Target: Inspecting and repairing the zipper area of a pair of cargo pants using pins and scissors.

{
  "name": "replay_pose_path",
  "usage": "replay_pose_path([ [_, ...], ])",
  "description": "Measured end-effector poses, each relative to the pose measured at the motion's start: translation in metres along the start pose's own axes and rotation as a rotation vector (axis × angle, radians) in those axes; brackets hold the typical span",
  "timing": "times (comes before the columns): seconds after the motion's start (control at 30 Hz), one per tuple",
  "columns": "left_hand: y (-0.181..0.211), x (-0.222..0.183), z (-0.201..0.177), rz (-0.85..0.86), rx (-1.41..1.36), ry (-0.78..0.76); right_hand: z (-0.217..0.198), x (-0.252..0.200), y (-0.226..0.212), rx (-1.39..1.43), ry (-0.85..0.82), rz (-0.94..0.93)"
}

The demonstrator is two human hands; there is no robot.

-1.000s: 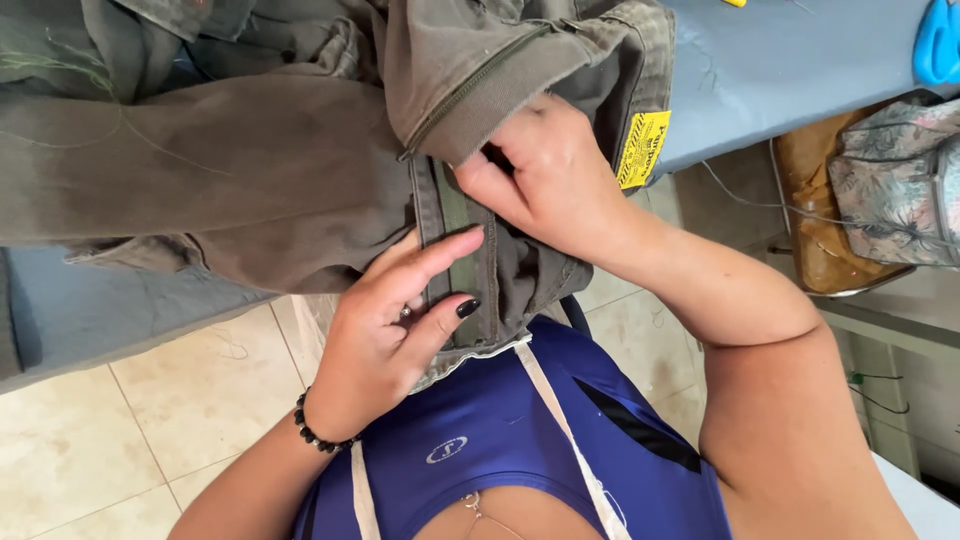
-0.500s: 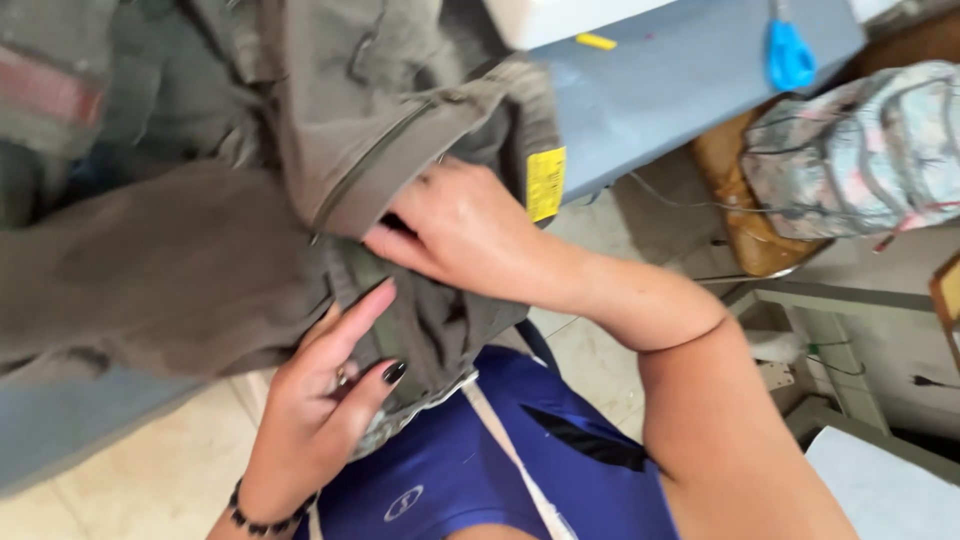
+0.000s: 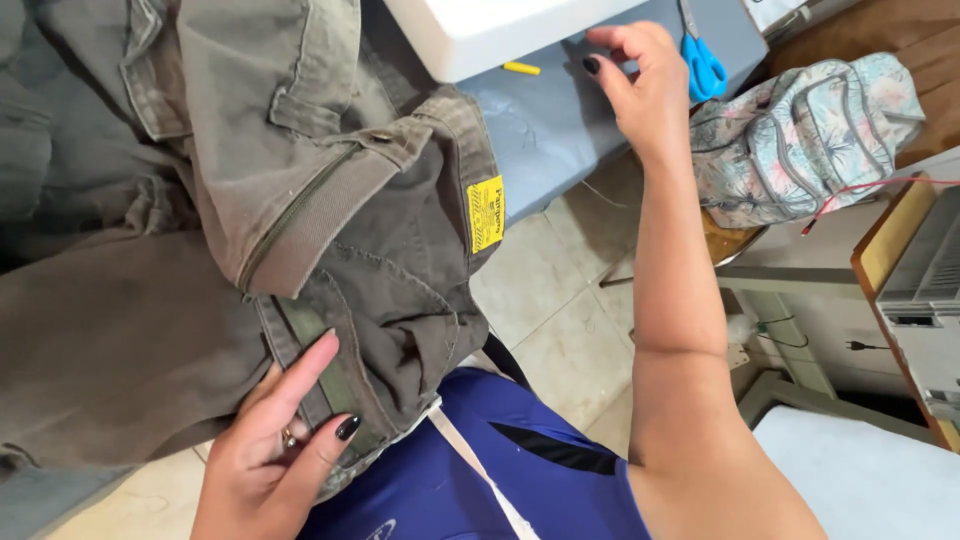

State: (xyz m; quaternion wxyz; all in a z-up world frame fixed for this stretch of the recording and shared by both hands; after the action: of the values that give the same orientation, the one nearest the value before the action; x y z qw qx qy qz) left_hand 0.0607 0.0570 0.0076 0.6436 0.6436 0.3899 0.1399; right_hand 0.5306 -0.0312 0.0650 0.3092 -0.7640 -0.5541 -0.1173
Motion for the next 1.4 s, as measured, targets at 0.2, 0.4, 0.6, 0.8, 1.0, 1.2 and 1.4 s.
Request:
replay_pose_path([
  [0.2,0.014,-0.001,-0.001,0.188,0.083,-0.044,0.034,0.007,0.071,-0.212,-0.17,-0.152],
  [0.4,0.01,-0.003,-0.004,0.278,-0.027,-0.075,0.023,-0.002,0.026,-0.371,-0.221,-0.303],
  [0.6,0.006,-0.004,-0.005,0.298,-0.047,-0.087,-0.018,-0.032,-0.155,-0.107,-0.018,-0.424],
  [0.8,0.005,-0.006,-0.006,0.323,-0.065,-0.076,0.018,-0.073,-0.263,0.697,-0.251,-0.531],
  [1.0,0.009,-0.006,-0.008,0.429,-0.135,-0.06,0.058,-0.094,-0.292,0.966,-0.291,-0.249],
  [1.2,0.003,-0.004,-0.005,0.348,-0.132,-0.099,0.067,-0.101,-0.285,0.876,-0.287,-0.144],
  [1.4,0.005,-0.005,-0.006,0.417,-0.139,-0.068,0.074,-0.102,-0.279,0.896,-0.345,-0.15],
])
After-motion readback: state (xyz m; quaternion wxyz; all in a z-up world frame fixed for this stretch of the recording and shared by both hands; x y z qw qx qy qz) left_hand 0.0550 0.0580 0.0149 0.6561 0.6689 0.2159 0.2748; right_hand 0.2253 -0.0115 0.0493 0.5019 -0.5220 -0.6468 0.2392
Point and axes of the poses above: each hand's wrist, its own x-axis towards the middle knuckle, its own z-axis out of the palm, y = z × x, the point moved 6 cm from there along x, towards the middle knuckle, and after that the axes turned 4 degrees about y, right-handed, at the moved point
